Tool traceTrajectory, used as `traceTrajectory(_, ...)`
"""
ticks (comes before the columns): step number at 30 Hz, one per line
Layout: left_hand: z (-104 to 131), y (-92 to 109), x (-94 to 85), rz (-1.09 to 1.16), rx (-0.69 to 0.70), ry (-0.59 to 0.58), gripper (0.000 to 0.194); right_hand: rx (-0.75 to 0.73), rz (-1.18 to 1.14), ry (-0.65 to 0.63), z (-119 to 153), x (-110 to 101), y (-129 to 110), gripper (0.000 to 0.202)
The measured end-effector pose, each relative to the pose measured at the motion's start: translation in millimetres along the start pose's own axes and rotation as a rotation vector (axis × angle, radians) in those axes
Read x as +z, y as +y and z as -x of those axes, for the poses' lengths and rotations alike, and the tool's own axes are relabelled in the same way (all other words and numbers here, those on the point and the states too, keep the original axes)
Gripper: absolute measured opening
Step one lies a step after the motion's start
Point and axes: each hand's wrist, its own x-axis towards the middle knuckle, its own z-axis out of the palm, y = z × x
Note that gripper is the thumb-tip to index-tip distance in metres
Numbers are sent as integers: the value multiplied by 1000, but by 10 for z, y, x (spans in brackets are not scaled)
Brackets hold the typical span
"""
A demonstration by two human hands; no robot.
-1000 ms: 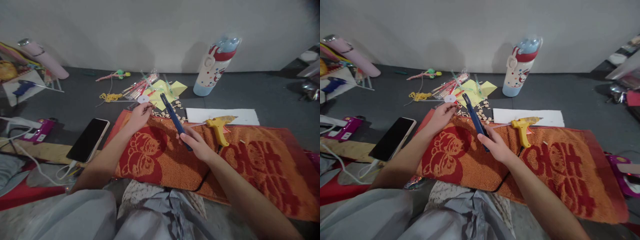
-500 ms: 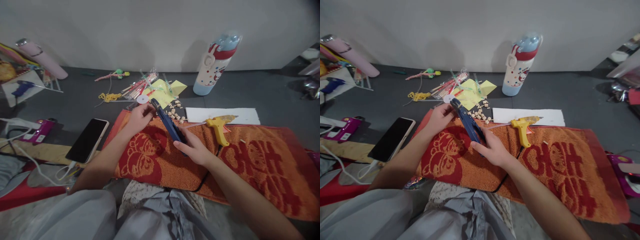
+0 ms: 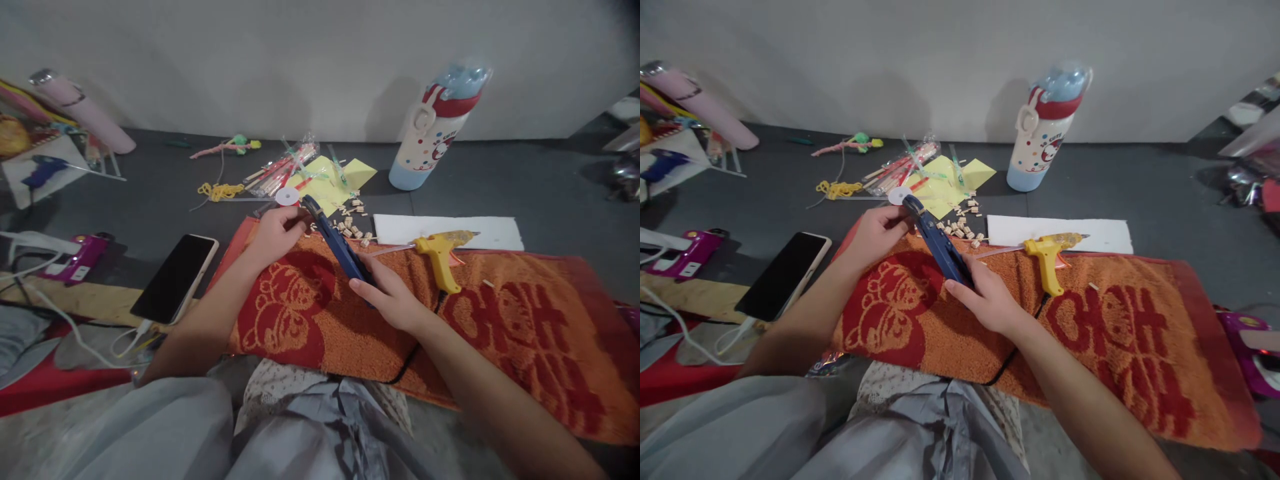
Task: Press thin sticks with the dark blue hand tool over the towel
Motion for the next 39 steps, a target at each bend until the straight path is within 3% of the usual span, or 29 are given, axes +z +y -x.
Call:
traceTrajectory(13,3,6,-34,-41,-28,-23,29,-14,0,8,-2,-14,-14,48)
traceTrajectory(17,-4,-30,-42,114,-114,-58,34,-22,-4,22,-7,-16,-20,48)
traceTrajectory(20,-51,-101,-23,322,-224,8,42,-23,-16,46,-11,-4,8,51)
traceTrajectory(23,-105,-155,5,552,-394,110,35,-62,5,122,-9,2,38,56)
traceTrajectory(25,-119,-164,22,655,-488,117,27,-95,61,181,-4,0,50,59)
traceTrajectory(28,-100,-153,47,746,-602,-15,19,-124,170,235,3,-11,57,65)
traceTrajectory(30,-66,-142,72,754,-605,-153,16,-140,233,249,4,-16,53,67)
traceTrajectory(35,56,-85,177,655,-429,-501,24,-188,312,237,-6,7,0,69)
traceTrajectory(39,150,4,274,620,-295,-571,35,-197,257,211,-6,57,-55,63)
